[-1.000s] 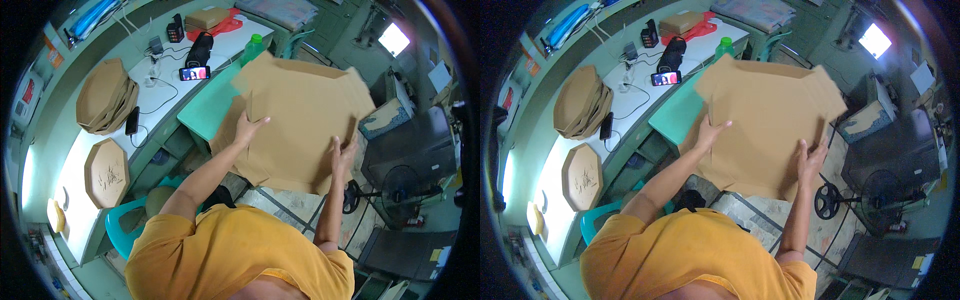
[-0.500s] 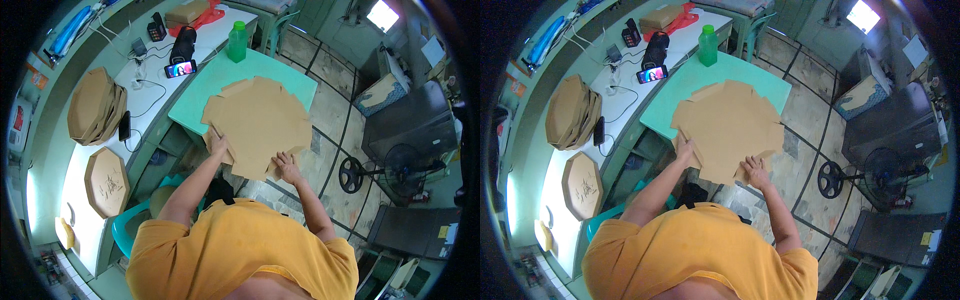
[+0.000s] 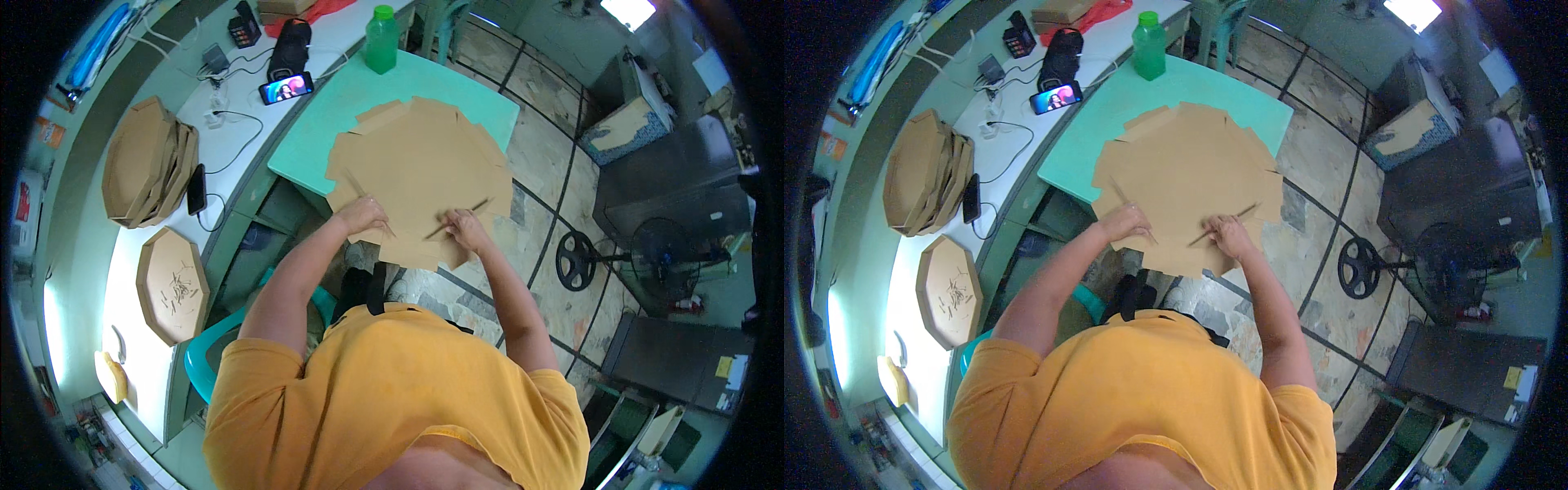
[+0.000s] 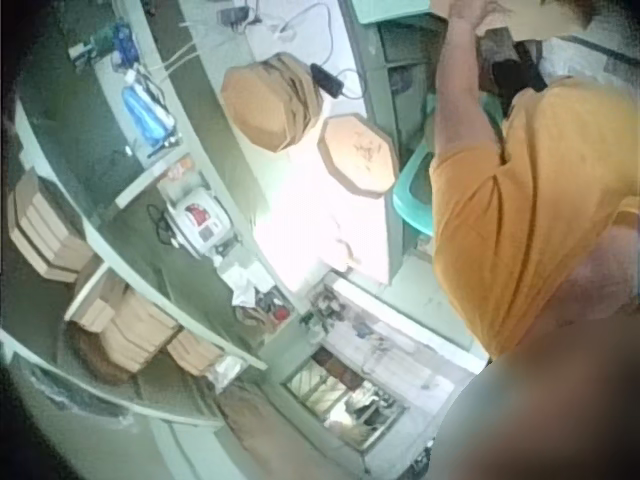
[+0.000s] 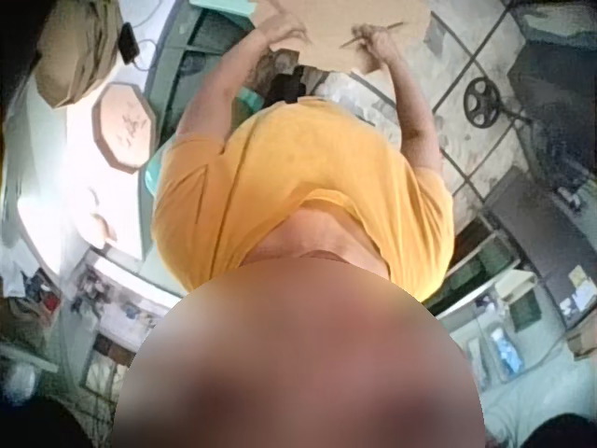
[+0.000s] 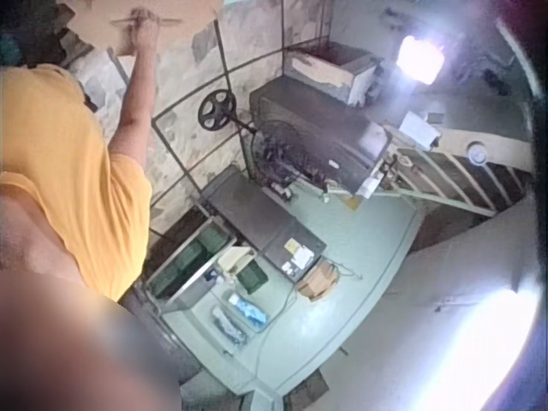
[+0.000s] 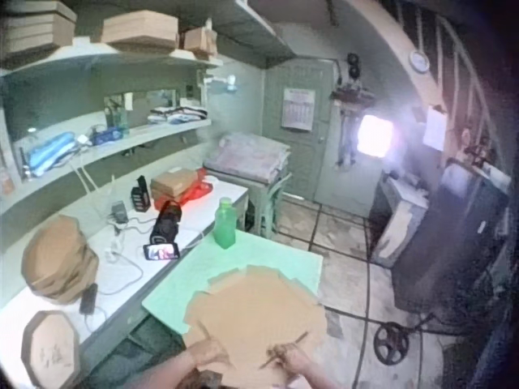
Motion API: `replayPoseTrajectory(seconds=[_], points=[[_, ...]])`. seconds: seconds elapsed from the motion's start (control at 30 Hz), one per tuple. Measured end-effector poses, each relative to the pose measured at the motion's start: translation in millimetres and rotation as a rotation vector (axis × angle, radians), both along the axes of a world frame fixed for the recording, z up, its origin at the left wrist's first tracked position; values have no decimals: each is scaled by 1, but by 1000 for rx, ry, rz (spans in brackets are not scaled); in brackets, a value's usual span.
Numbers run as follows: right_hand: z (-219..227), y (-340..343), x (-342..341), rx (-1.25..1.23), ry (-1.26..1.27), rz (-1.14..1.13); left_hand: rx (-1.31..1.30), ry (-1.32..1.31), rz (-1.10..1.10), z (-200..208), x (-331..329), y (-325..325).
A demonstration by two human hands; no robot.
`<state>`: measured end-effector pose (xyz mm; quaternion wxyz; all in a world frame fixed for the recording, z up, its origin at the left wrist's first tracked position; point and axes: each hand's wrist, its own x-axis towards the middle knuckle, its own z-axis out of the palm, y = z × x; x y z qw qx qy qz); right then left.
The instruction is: The person assembles flat octagonal cardboard pieces into box shapes by folding the side flaps and interlocking them. The person repeatedly picks up a flat piece, folds the sides, and places the finished box on a stack on the table.
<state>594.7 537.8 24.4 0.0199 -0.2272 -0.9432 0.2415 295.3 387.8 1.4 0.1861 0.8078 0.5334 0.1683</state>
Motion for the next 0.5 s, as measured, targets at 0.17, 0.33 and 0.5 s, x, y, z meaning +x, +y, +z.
replayPoseTrajectory(seconds=[0.17,0.33,0.5], points=[[-7,-2,3,34,44,-4,-46,124,-3,10,10,-4],[-13,-37,11,424,83,53,24,65,105,15,25,-12],[7,-70,37,454,-26,131,45,-97,166,0,37,-27]])
